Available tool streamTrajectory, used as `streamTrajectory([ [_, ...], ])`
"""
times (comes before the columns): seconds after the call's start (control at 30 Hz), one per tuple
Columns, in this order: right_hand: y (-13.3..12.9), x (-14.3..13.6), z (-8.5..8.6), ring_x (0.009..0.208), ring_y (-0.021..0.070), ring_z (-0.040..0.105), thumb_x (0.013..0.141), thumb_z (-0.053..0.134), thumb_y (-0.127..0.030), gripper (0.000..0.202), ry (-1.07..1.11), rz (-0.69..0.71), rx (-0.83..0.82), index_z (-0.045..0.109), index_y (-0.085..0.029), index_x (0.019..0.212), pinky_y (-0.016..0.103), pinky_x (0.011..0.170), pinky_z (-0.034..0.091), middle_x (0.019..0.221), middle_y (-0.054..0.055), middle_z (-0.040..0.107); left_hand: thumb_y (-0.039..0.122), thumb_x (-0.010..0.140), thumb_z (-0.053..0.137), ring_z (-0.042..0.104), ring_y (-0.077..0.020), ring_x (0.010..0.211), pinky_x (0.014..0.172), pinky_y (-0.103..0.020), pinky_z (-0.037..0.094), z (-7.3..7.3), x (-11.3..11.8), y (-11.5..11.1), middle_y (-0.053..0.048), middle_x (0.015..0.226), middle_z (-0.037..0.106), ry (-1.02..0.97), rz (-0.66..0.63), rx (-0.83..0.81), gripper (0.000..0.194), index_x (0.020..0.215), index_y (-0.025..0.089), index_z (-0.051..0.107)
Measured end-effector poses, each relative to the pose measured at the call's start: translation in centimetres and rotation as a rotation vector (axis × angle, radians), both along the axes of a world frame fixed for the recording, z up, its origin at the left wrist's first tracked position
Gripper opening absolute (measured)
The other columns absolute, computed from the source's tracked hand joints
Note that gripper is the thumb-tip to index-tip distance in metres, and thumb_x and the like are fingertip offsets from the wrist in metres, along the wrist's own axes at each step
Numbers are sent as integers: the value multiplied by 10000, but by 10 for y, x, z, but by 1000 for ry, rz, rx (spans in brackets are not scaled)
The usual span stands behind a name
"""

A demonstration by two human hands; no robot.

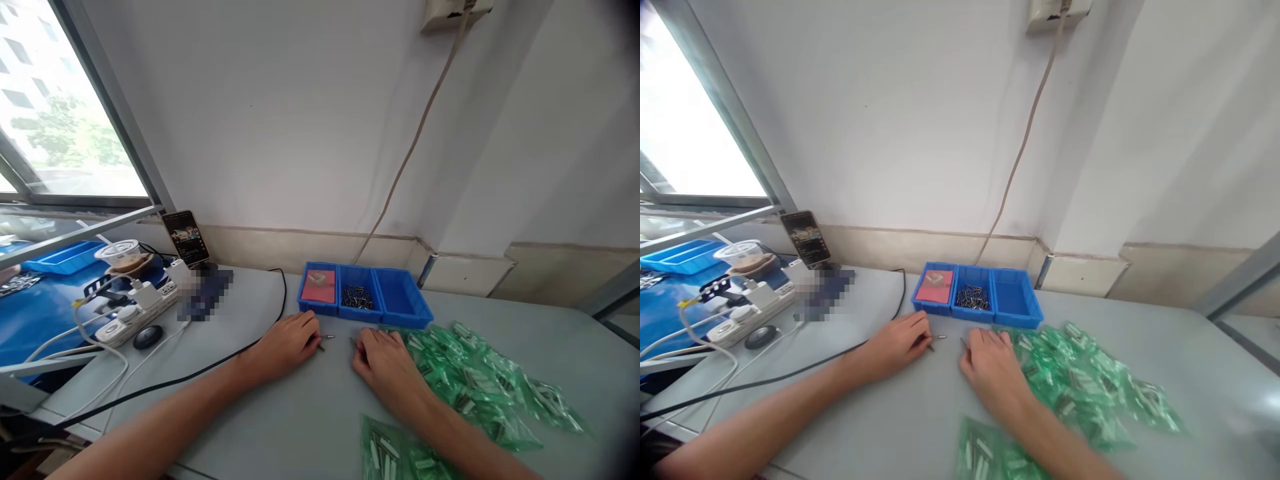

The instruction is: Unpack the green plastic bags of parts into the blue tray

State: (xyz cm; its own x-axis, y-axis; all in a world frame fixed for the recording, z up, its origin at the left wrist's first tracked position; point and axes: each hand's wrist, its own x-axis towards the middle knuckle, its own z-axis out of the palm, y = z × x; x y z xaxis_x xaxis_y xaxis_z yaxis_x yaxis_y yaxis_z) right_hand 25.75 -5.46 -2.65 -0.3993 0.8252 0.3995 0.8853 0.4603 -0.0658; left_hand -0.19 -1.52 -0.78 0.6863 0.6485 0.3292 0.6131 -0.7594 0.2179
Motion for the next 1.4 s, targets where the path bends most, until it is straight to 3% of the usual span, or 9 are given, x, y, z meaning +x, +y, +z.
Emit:
streamTrajectory([
  [0.43, 0, -1, 2, 703, 212, 617, 926, 578, -107, 165, 78, 37, -21, 519, -227, 828, 351, 745, 355, 745, -6, 631, 135, 1038, 555, 600, -184, 850, 770, -293, 463, 3, 2, -2, -20, 970, 607, -55, -22, -23, 133, 936, 208, 513],
  [0.63, -2, 0, 8, 722, 210, 624, 990, 569, -131, 167, 144, 74, -106, 533, -227, 857, 349, 747, 375, 777, -4, 654, 139, 1036, 556, 593, -183, 839, 752, -301, 459, 5, 2, -3, -17, 968, 600, -53, -6, -40, 136, 929, 212, 513],
  [0.83, -2, -3, 12, 739, 213, 603, 962, 556, -102, 172, 204, 75, -144, 500, -230, 862, 342, 730, 402, 792, 0, 634, 157, 1042, 562, 595, -188, 869, 774, -306, 467, 1, 1, -1, -21, 976, 602, -61, 0, -36, 120, 943, 213, 524],
  [1.07, -17, -6, 28, 765, 177, 618, 1037, 506, -174, 97, 365, 297, -334, 529, -245, 974, 285, 694, 464, 911, 5, 682, 159, 1033, 572, 594, -193, 851, 764, -313, 461, -7, 4, -3, -21, 956, 605, -77, 16, -29, 120, 939, 210, 518],
  [1.2, -22, -6, 28, 713, 169, 642, 1064, 483, -211, 74, 413, 310, -401, 538, -249, 1030, 273, 654, 480, 891, 3, 709, 159, 1024, 571, 598, -196, 839, 762, -318, 463, -10, 7, -4, -22, 939, 611, -102, 24, -20, 116, 931, 209, 524],
  [1.4, -24, -9, 30, 842, 199, 705, 1053, 501, -197, 92, 345, 296, -354, 520, -261, 990, 273, 700, 517, 865, -4, 687, 124, 968, 586, 583, -189, 789, 705, -309, 434, -7, 9, -5, -7, 876, 605, -120, 45, -44, 169, 874, 215, 480],
])
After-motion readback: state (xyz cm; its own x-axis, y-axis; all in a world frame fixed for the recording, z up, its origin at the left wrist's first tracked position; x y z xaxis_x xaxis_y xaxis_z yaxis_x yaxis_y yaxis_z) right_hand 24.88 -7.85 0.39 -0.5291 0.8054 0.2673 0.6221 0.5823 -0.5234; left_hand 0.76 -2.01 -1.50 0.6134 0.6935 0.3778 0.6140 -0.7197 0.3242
